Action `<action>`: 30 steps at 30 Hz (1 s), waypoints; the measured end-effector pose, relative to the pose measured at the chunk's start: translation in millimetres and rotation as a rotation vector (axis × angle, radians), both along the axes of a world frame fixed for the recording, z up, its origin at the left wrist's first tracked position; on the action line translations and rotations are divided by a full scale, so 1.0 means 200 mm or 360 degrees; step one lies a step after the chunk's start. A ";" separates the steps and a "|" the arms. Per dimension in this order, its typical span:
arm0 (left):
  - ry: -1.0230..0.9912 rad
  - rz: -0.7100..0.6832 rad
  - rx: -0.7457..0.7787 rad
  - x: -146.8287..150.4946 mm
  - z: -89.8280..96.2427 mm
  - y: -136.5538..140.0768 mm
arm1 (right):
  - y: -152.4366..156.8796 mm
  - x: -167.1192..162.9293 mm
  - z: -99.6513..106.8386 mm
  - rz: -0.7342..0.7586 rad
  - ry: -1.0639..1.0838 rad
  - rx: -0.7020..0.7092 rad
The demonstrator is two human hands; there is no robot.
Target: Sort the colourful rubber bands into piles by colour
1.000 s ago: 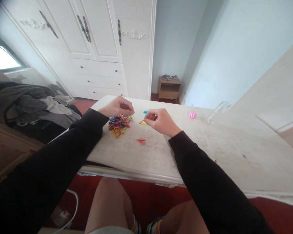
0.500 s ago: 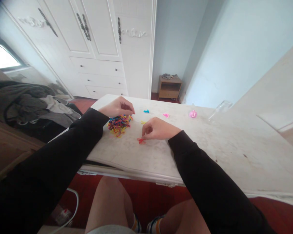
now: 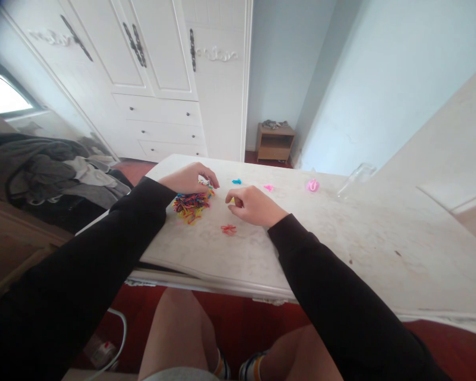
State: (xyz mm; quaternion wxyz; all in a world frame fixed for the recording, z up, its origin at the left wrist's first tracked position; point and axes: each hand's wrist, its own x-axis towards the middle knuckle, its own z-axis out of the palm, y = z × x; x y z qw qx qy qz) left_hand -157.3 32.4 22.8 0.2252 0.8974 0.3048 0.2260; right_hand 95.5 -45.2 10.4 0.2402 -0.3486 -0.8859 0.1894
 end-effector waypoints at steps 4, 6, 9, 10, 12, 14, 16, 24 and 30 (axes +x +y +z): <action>0.0057 0.0055 -0.0016 -0.01 -0.03 0.03 | 0.00 0.00 0.00 -0.0002 0.0001 -0.0006; 0.0080 0.0051 -0.0015 -0.02 -0.05 0.04 | 0.00 0.00 0.00 -0.0004 0.0001 -0.0007; 0.0110 0.0060 -0.0002 -0.02 -0.08 0.06 | 0.00 0.00 0.00 -0.0003 -0.0012 -0.0002; 0.0121 0.0068 -0.0009 -0.03 -0.08 0.06 | 0.00 0.00 0.00 -0.0002 -0.0018 -0.0001; 0.0134 0.0086 -0.0039 -0.03 -0.09 0.06 | 0.00 0.00 -0.01 0.0000 -0.0026 -0.0005; 0.0141 0.0093 -0.0064 -0.02 -0.08 0.06 | 0.00 0.00 -0.01 -0.0001 -0.0031 -0.0009; 0.0137 0.0098 -0.0048 -0.02 -0.07 0.05 | 0.00 0.00 0.00 -0.0004 -0.0037 -0.0011; 0.0027 0.0125 0.0091 -0.02 -0.04 0.03 | -0.01 -0.01 -0.01 0.0013 -0.0029 0.0010; 0.0003 0.0077 0.0047 -0.01 -0.04 0.03 | -0.01 -0.01 -0.01 0.0019 -0.0034 0.0005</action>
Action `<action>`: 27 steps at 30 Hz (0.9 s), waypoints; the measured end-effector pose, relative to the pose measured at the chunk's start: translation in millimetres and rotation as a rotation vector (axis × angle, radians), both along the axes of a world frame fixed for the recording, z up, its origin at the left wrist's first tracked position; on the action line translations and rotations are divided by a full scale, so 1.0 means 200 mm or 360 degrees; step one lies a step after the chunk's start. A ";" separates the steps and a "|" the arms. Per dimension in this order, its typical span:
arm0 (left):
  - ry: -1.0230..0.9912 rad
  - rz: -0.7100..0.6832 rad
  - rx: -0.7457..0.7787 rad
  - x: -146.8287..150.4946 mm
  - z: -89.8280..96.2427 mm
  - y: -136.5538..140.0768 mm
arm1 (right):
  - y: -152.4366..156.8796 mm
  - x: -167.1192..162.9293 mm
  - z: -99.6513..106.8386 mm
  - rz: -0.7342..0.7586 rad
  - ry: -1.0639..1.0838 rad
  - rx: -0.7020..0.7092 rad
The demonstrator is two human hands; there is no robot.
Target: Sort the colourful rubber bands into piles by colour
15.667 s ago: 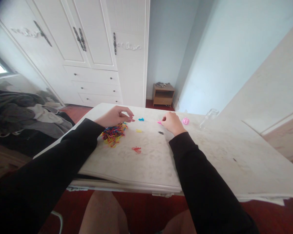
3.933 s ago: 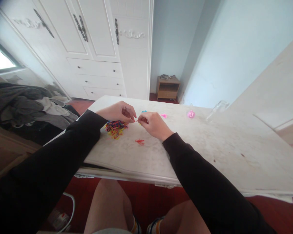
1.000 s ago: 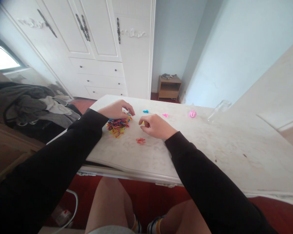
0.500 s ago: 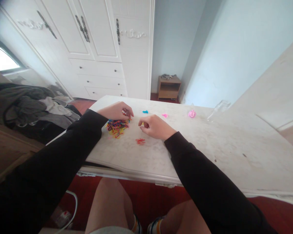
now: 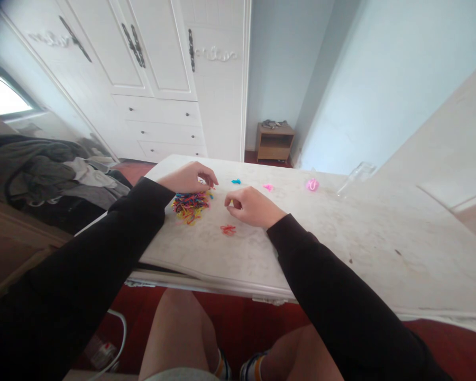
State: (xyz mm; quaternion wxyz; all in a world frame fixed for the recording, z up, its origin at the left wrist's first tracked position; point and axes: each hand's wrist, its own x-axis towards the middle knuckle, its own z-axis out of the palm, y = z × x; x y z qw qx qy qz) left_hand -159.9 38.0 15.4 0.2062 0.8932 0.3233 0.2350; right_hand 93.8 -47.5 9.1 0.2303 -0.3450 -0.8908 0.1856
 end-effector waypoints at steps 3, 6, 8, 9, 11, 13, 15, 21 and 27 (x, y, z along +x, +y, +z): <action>-0.0020 -0.0030 -0.0046 0.00 0.01 -0.01 | 0.00 0.00 0.00 0.0004 -0.0007 0.0003; -0.0033 -0.0034 -0.0080 0.00 0.01 -0.01 | 0.00 0.00 0.00 0.0005 -0.0009 0.0003; -0.0037 -0.0053 -0.0087 0.00 0.00 -0.01 | 0.00 0.00 0.00 0.0005 -0.0022 -0.0001; -0.0030 -0.0069 -0.0090 0.00 0.00 0.00 | 0.00 0.00 0.00 0.0005 -0.0032 -0.0003; 0.0018 -0.0094 -0.0093 -0.01 -0.01 0.00 | 0.00 0.00 0.00 0.0005 -0.0050 -0.0003; 0.0086 -0.0098 -0.0098 -0.01 -0.02 0.01 | 0.00 0.00 0.00 0.0006 -0.0057 -0.0002; 0.0125 -0.0082 -0.0108 0.00 -0.02 0.01 | 0.00 0.00 0.00 0.0007 -0.0055 -0.0005; 0.0167 -0.0073 -0.0154 0.01 -0.01 0.00 | 0.00 0.00 0.00 -0.0003 -0.0052 0.0009; 0.0139 -0.0083 -0.0064 0.01 0.02 -0.03 | 0.01 0.00 0.00 -0.0138 -0.0024 0.0053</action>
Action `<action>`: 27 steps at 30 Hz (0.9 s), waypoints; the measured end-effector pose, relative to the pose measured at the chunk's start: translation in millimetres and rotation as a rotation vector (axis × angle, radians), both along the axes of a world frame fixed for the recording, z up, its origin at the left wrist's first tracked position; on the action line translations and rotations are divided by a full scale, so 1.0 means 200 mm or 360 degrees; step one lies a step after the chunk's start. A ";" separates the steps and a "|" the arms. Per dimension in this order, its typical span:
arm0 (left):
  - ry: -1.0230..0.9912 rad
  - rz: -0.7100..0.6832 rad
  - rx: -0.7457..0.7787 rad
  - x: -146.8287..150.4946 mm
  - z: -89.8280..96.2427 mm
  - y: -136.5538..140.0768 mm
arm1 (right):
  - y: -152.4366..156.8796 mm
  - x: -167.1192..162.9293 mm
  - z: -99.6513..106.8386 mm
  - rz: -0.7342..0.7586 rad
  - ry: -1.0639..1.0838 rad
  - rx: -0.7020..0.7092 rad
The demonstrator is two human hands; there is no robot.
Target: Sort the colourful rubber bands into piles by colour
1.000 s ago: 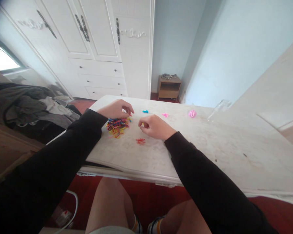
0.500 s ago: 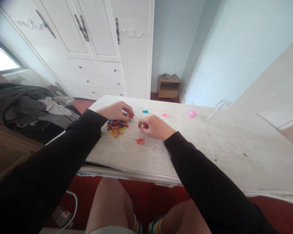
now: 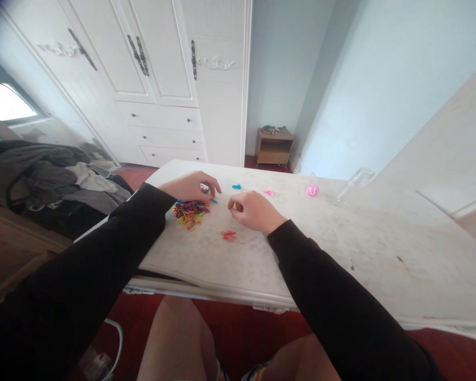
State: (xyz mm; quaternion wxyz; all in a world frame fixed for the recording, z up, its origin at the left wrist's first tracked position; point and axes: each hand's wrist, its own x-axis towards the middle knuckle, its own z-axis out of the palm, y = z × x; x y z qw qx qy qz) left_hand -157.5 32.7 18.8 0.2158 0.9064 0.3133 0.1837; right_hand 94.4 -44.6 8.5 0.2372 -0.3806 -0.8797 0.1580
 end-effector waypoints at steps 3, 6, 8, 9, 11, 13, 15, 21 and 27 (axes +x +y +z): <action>-0.0068 -0.0003 -0.0014 0.00 0.00 0.00 | 0.00 0.00 0.00 -0.0060 0.0008 0.0020; -0.0115 0.0011 -0.0019 0.00 0.00 0.00 | 0.00 0.00 0.00 -0.0100 -0.0002 0.0007; -0.0140 0.0002 0.0000 0.00 0.00 0.00 | 0.00 0.00 0.00 -0.0110 -0.0009 -0.0002; -0.0147 -0.0005 0.0006 0.00 0.00 0.00 | 0.00 0.00 0.00 -0.0109 -0.0012 -0.0005; -0.0148 -0.0020 0.0003 0.01 0.00 -0.01 | 0.00 0.00 0.00 -0.0100 -0.0020 -0.0010; -0.0141 -0.0023 -0.0012 0.01 0.00 -0.02 | 0.00 0.00 0.00 -0.0091 -0.0026 -0.0016; -0.0120 -0.0026 -0.0022 0.01 0.00 -0.02 | 0.00 0.00 0.00 -0.0085 -0.0025 -0.0022; -0.0048 -0.0048 -0.0070 0.00 -0.02 0.00 | 0.00 0.00 0.00 -0.0082 -0.0018 -0.0016; -0.0103 -0.0038 -0.0123 0.01 -0.01 -0.02 | 0.00 -0.01 0.00 -0.0066 -0.0034 -0.0021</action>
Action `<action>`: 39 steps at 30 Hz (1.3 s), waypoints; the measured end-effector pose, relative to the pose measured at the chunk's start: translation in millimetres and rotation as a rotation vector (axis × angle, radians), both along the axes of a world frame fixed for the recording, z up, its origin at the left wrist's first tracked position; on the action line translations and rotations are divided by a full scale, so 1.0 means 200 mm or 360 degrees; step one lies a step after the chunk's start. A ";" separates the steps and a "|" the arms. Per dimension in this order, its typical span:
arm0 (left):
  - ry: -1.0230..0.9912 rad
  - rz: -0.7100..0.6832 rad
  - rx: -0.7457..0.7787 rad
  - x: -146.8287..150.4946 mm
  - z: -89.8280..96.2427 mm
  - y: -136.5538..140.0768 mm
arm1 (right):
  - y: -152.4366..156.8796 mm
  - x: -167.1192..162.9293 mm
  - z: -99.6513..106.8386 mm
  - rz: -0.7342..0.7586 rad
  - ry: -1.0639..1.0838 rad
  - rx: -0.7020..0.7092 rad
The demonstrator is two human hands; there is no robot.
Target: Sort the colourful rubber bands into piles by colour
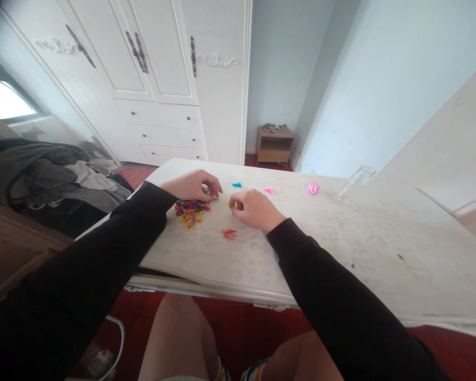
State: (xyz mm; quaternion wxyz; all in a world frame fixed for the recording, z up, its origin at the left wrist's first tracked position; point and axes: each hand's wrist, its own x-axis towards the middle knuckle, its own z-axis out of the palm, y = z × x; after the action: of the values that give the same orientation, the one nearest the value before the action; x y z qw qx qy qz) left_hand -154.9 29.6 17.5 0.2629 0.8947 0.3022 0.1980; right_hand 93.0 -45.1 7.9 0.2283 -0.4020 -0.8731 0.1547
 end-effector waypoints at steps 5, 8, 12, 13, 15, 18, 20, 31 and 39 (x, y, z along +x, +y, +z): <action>-0.0205 -0.0033 -0.0067 0.00 0.01 -0.01 | 0.00 0.00 0.00 -0.0013 0.0002 0.0009; -0.0308 -0.0002 -0.0087 0.00 0.01 0.00 | 0.00 0.00 0.00 -0.0020 0.0012 0.0013; -0.0370 0.0023 -0.0093 0.00 0.00 0.01 | 0.00 0.00 0.01 -0.0027 0.0014 0.0013; -0.0376 0.0031 -0.0095 0.00 0.01 0.00 | 0.00 0.00 0.01 -0.0028 0.0015 0.0017; -0.0385 0.0054 -0.0122 0.00 0.02 -0.01 | 0.00 0.00 0.01 -0.0031 0.0027 0.0031; -0.0397 0.0065 -0.0206 0.01 0.03 -0.03 | 0.01 0.00 0.00 -0.0026 0.0062 0.0062; -0.0388 0.0045 -0.0259 0.01 0.04 -0.03 | 0.01 0.00 0.00 -0.0002 0.0090 0.0071; -0.0522 0.0010 -0.0325 0.02 0.05 -0.04 | -0.02 -0.01 0.00 0.0304 0.0161 0.0070; -0.0592 0.0064 -0.0346 0.00 0.04 -0.01 | -0.02 0.00 -0.01 0.0362 0.0118 0.0044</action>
State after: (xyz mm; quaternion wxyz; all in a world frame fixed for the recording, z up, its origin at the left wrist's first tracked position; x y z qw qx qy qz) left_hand -155.3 27.5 25.5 0.4052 0.8029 0.2857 0.3311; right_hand 92.0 -49.1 6.8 0.2471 -0.2911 -0.9061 0.1824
